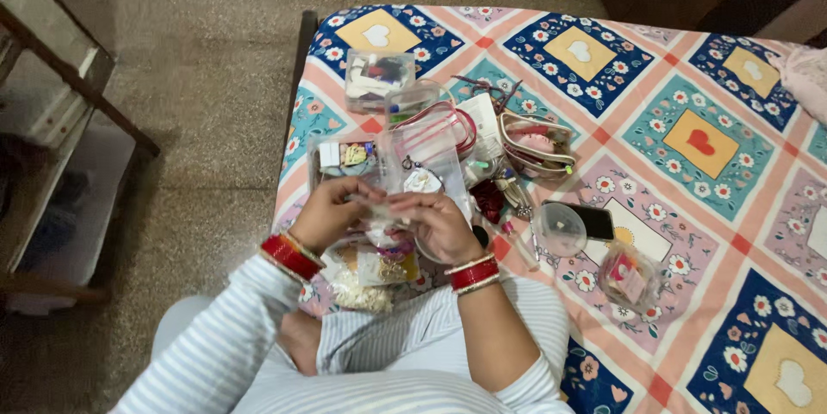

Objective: The person sits at a bed covered with small plastic containers and pouches of jewelry. They pick up jewelry pieces, wrap them in small plastic bags, and place the wrapped pieces into the storage containers, working through the items one at a time.

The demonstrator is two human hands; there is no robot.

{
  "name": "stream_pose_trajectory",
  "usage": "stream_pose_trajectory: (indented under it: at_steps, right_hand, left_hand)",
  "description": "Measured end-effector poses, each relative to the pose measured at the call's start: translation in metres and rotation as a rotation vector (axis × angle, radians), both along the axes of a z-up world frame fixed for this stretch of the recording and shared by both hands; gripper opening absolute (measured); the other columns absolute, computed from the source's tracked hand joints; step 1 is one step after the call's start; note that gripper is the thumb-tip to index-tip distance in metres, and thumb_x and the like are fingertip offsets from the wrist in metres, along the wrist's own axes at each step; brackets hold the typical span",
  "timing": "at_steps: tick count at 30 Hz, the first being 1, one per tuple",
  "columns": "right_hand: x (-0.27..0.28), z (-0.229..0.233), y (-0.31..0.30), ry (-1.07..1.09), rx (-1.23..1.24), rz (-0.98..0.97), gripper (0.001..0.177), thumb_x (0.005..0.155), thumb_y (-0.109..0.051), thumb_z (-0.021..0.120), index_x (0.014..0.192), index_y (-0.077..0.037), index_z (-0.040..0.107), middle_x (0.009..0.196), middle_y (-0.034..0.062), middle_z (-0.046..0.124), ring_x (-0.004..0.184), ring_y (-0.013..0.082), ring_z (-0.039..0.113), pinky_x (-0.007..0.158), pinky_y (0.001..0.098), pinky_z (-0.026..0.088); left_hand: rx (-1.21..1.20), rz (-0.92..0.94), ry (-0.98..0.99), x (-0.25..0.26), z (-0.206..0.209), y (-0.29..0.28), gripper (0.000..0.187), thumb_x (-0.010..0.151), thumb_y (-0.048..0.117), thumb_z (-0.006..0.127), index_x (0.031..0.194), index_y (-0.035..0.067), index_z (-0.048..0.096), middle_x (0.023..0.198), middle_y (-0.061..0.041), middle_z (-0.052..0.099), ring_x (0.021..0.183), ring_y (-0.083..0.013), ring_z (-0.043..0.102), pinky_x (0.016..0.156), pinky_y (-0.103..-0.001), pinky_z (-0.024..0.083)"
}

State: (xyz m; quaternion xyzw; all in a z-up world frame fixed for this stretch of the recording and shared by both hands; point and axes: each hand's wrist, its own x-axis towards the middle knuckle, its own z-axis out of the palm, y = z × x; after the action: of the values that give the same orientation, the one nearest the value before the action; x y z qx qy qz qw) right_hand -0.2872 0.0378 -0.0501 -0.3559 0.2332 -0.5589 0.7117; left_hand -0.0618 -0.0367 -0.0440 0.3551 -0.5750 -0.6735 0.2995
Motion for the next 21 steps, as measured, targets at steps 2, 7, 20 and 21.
stream_pose_trajectory:
  at_steps: [2, 7, 20, 21]
  right_hand:
    - [-0.008, 0.007, 0.002, 0.064, -0.071, 0.052, 0.028, 0.091, 0.006, 0.060, 0.117, 0.005, 0.069, 0.132, 0.0107, 0.067, 0.109, 0.0239, 0.073, 0.094, 0.0392, 0.061]
    - [-0.009, 0.001, 0.000, 0.325, -0.150, -0.085, 0.037, 0.086, 0.001, 0.072, 0.121, -0.003, 0.065, 0.125, 0.0031, 0.066, 0.109, 0.0111, 0.066, 0.096, 0.0285, 0.055]
    - [-0.015, -0.024, -0.003, 0.266, -0.006, -0.143, 0.036, 0.088, -0.002, 0.075, 0.123, -0.004, 0.065, 0.112, 0.0011, 0.072, 0.101, 0.0095, 0.067, 0.092, 0.0274, 0.055]
    - [-0.014, -0.022, -0.002, 0.285, 0.000, -0.146, 0.042, 0.085, -0.001, 0.074, 0.126, -0.006, 0.064, 0.113, 0.0003, 0.072, 0.103, 0.0089, 0.068, 0.093, 0.0270, 0.054]
  left_hand:
    - [-0.041, 0.015, 0.069, -0.005, 0.002, 0.000, 0.011, 0.090, 0.001, 0.058, 0.095, 0.000, 0.067, 0.108, 0.000, 0.076, 0.082, -0.0093, 0.073, 0.064, -0.027, 0.062]
    - [0.270, 0.142, 0.117, -0.015, 0.018, -0.005, 0.018, 0.099, 0.011, 0.057, 0.107, 0.000, 0.069, 0.098, -0.013, 0.073, 0.077, -0.0204, 0.073, 0.065, -0.032, 0.062]
    - [-0.005, 0.084, 0.153, -0.022, -0.015, 0.000, 0.024, 0.111, 0.015, 0.060, 0.120, -0.006, 0.069, 0.100, -0.004, 0.070, 0.088, -0.0104, 0.063, 0.082, -0.027, 0.052]
    - [0.061, 0.113, 0.180, -0.024, -0.017, -0.002, 0.023, 0.107, 0.013, 0.060, 0.122, -0.003, 0.065, 0.099, -0.003, 0.070, 0.086, -0.0102, 0.064, 0.079, -0.027, 0.054]
